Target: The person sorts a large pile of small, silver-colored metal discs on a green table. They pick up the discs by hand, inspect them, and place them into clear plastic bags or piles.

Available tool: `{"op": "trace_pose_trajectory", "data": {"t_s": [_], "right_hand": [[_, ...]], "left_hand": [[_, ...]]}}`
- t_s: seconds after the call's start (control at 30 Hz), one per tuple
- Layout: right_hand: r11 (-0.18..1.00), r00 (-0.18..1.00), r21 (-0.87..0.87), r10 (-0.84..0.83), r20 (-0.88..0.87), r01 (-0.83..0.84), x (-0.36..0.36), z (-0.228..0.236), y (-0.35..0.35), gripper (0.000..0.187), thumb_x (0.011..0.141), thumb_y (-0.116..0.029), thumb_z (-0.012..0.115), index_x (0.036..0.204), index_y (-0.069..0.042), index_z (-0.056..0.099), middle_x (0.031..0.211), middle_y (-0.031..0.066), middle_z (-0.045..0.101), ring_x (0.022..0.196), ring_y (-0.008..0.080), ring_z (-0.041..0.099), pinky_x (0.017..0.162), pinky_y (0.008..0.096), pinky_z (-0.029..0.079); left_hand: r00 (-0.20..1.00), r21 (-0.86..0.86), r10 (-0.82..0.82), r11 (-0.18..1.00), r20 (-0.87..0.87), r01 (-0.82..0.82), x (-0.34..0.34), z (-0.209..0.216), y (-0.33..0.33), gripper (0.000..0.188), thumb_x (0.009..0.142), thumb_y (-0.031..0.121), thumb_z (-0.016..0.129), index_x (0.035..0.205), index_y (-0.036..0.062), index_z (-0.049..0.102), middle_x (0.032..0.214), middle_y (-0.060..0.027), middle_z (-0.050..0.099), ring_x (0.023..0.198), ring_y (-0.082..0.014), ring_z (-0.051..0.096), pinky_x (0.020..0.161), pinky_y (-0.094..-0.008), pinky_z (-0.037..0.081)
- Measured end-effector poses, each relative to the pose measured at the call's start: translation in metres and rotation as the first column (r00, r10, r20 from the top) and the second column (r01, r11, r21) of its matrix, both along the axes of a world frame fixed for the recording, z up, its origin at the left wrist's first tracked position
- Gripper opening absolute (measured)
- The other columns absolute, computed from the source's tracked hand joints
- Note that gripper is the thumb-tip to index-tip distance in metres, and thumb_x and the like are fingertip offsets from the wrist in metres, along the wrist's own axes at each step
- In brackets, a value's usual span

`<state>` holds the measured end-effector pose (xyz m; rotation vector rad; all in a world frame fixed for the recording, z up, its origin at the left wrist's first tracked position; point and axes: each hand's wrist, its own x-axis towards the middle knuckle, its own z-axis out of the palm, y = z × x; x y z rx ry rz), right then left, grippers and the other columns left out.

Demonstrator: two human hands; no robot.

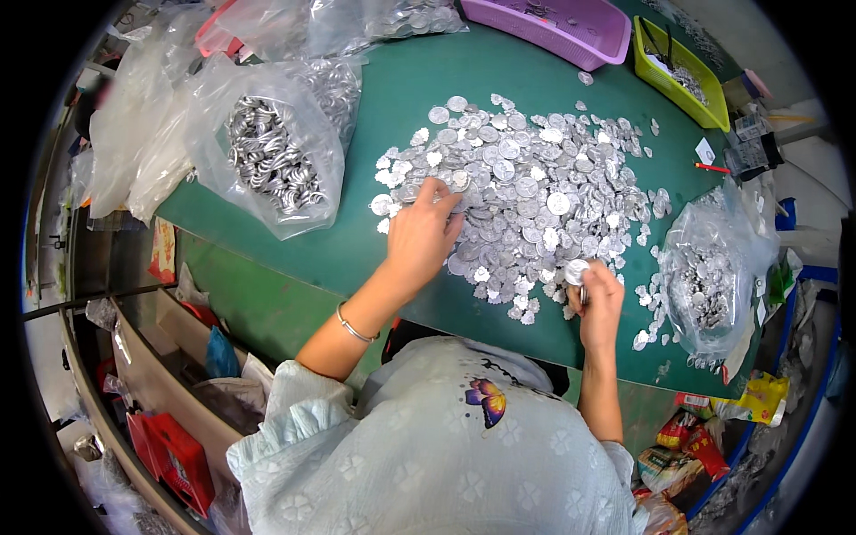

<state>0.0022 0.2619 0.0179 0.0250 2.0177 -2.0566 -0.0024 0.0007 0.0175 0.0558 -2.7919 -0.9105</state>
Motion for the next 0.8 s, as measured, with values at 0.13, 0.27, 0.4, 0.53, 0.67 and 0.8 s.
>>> {"op": "trace_pose_trajectory", "data": {"t_s": [0.13,0.27,0.4,0.53,0.67,0.8], "right_hand": [[0.761,0.980,-0.638,0.014,0.199,0.119,-0.023,0.016,-0.002,0.012,0.087,-0.011,0.047,0.086,-0.002,0.053,0.081,0.0151,0.054,0.044,0.0115,0.042,0.037,0.0223,0.027],[0.807,0.965,-0.581,0.057,0.257,0.107,-0.056,0.016,-0.003,0.013,0.086,-0.010,0.050,0.092,-0.002,0.058,0.077,0.0108,0.054,0.044,0.0132,0.043,0.038,0.0223,0.028],[0.925,0.993,0.367,0.113,-0.031,-0.094,-0.086,0.018,-0.009,0.023,0.083,-0.021,0.064,0.098,-0.003,0.061,0.070,0.0074,0.057,0.052,0.0230,0.051,0.045,0.0319,0.037],[0.461,0.891,0.871,0.304,-0.337,0.171,-0.085,0.018,-0.042,0.036,0.074,-0.030,0.075,0.090,-0.003,0.057,0.079,0.0162,0.062,0.071,0.0367,0.060,0.060,0.0433,0.044],[0.466,0.881,0.874,0.344,-0.325,0.140,-0.085,0.022,-0.047,0.032,0.072,-0.020,0.076,0.080,-0.003,0.049,0.074,0.0146,0.057,0.065,0.0336,0.055,0.058,0.0406,0.042],[0.724,0.920,0.684,0.324,-0.220,-0.091,-0.086,0.022,-0.044,0.021,0.077,-0.005,0.065,0.075,-0.003,0.045,0.075,0.0129,0.056,0.058,0.0259,0.050,0.056,0.0361,0.041]], "left_hand": [[0.998,0.161,0.051,0.986,-0.037,-0.044,-0.004,0.003,-0.007,0.013,0.080,0.009,0.066,0.092,0.0050,0.067,0.094,-0.0072,0.058,0.059,-0.0267,0.059,0.055,-0.0368,0.047],[0.989,0.865,0.015,0.482,0.149,-0.138,-0.004,-0.003,-0.017,0.010,0.087,0.010,0.055,0.093,0.0020,0.057,0.083,-0.0053,0.056,0.054,-0.0109,0.044,0.045,-0.0230,0.033],[0.948,0.927,-0.282,-0.293,0.150,-0.234,0.002,0.014,-0.034,0.015,0.091,0.016,0.046,0.086,0.0041,0.053,0.078,-0.0077,0.055,0.055,-0.0129,0.045,0.043,-0.0198,0.032],[0.936,0.932,-0.097,-0.105,0.338,-0.348,0.013,0.005,-0.037,0.022,0.092,0.020,0.051,0.077,0.0035,0.054,0.079,-0.0099,0.059,0.058,-0.0152,0.050,0.045,-0.0211,0.038],[0.966,0.822,0.086,0.510,0.244,-0.253,0.022,0.006,-0.042,0.010,0.088,0.007,0.057,0.093,0.0026,0.065,0.078,-0.0051,0.061,0.063,-0.0114,0.053,0.052,-0.0259,0.041],[0.994,0.245,0.107,0.964,0.008,-0.106,0.016,0.011,-0.035,0.025,0.082,0.004,0.063,0.107,0.0048,0.064,0.088,-0.0063,0.059,0.060,-0.0146,0.050,0.055,-0.0267,0.041]]}}
